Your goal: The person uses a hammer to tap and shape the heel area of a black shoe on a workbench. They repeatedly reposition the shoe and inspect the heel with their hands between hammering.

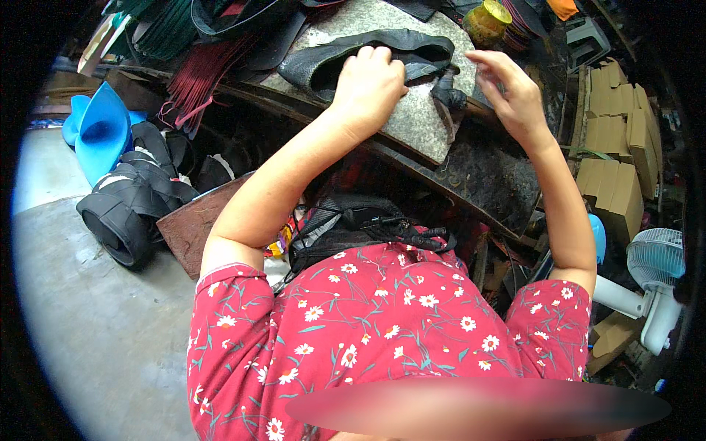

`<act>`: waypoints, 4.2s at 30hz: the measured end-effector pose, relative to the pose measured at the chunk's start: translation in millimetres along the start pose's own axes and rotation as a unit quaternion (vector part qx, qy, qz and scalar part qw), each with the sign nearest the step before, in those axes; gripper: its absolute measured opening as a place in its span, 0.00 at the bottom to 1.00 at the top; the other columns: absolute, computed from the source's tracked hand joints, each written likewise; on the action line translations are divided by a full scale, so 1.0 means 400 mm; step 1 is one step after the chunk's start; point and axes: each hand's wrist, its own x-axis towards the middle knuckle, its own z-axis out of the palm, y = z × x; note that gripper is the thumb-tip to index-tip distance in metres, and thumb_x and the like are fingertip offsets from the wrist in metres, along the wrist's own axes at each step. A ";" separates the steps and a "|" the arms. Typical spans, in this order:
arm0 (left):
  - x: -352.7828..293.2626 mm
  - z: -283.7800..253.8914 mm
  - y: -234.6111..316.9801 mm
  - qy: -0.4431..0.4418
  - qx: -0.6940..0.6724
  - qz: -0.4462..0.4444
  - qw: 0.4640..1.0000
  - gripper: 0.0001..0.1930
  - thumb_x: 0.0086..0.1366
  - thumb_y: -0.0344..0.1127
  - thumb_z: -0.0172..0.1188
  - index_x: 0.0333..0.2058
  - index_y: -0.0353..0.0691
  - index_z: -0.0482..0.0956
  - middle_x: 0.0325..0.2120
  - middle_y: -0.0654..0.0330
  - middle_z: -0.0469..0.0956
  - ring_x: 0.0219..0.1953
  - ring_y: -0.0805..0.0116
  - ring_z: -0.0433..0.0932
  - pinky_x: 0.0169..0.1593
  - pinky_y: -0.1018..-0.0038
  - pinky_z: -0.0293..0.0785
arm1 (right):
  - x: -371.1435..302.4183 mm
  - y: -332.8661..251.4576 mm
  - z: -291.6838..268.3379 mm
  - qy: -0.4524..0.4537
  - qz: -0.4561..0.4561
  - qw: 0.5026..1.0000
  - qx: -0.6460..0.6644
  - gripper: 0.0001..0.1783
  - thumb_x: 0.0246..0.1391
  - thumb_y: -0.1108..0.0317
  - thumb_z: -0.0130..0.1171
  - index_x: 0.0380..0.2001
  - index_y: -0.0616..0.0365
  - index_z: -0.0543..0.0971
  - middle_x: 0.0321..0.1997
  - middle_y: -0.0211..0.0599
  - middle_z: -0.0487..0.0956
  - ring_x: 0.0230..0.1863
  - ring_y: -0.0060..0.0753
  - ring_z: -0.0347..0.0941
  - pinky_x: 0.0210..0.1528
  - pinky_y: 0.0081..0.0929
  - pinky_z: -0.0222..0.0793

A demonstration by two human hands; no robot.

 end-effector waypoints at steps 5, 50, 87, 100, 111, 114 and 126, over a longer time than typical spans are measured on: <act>0.006 0.004 -0.020 0.009 -0.085 -0.061 0.994 0.18 0.53 0.43 0.71 0.36 0.40 0.77 0.35 0.54 0.75 0.43 0.52 0.76 0.47 0.62 0.74 | -0.126 0.008 0.007 -0.159 0.077 0.957 -0.231 0.24 0.48 0.61 0.68 0.50 0.51 0.75 0.40 0.38 0.77 0.46 0.43 0.74 0.48 0.38 0.72; 0.004 0.014 -0.029 0.085 -0.112 -0.010 0.990 0.07 0.58 0.32 0.62 0.37 0.43 0.81 0.34 0.56 0.77 0.36 0.53 0.80 0.41 0.62 0.78 | -0.046 -0.022 0.022 -0.056 0.176 0.970 -0.160 0.26 0.62 0.48 0.53 0.63 0.23 0.67 0.41 0.48 0.83 0.42 0.59 0.79 0.43 0.50 0.75; 0.029 -0.014 0.071 0.095 -0.106 -0.006 0.990 0.05 0.53 0.34 0.61 0.25 0.41 0.75 0.29 0.55 0.74 0.37 0.54 0.77 0.36 0.61 0.78 | -0.043 -0.009 0.042 -0.058 0.178 0.971 -0.151 0.26 0.62 0.46 0.53 0.63 0.26 0.68 0.38 0.50 0.83 0.41 0.59 0.80 0.42 0.51 0.75; -0.006 -0.036 -0.015 -0.024 -0.032 -0.055 0.998 0.16 0.54 0.40 0.68 0.37 0.37 0.78 0.37 0.52 0.76 0.42 0.51 0.76 0.46 0.62 0.76 | -0.039 0.006 0.039 -0.057 0.203 0.968 -0.135 0.24 0.62 0.45 0.52 0.61 0.28 0.70 0.41 0.52 0.82 0.44 0.60 0.79 0.46 0.51 0.74; -0.023 -0.014 0.022 0.041 -0.094 0.035 0.994 0.16 0.56 0.28 0.57 0.44 0.42 0.78 0.34 0.56 0.75 0.38 0.55 0.79 0.39 0.63 0.79 | -0.048 0.017 0.046 -0.019 0.182 0.977 -0.112 0.24 0.61 0.46 0.54 0.59 0.31 0.73 0.42 0.47 0.83 0.43 0.57 0.79 0.45 0.48 0.75; -0.023 -0.018 0.031 0.030 -0.048 0.089 0.994 0.13 0.54 0.29 0.57 0.41 0.42 0.80 0.33 0.58 0.74 0.38 0.59 0.79 0.39 0.66 0.79 | -0.042 0.011 0.026 -0.036 0.198 0.974 -0.101 0.24 0.60 0.45 0.55 0.59 0.29 0.74 0.44 0.46 0.83 0.44 0.54 0.80 0.45 0.45 0.75; -0.010 0.000 0.031 0.030 -0.039 0.083 0.995 0.11 0.55 0.30 0.57 0.39 0.42 0.81 0.32 0.57 0.74 0.36 0.57 0.80 0.38 0.64 0.79 | -0.091 -0.021 -0.006 0.003 0.141 0.986 -0.092 0.22 0.61 0.50 0.57 0.59 0.27 0.74 0.48 0.41 0.82 0.45 0.51 0.79 0.44 0.38 0.76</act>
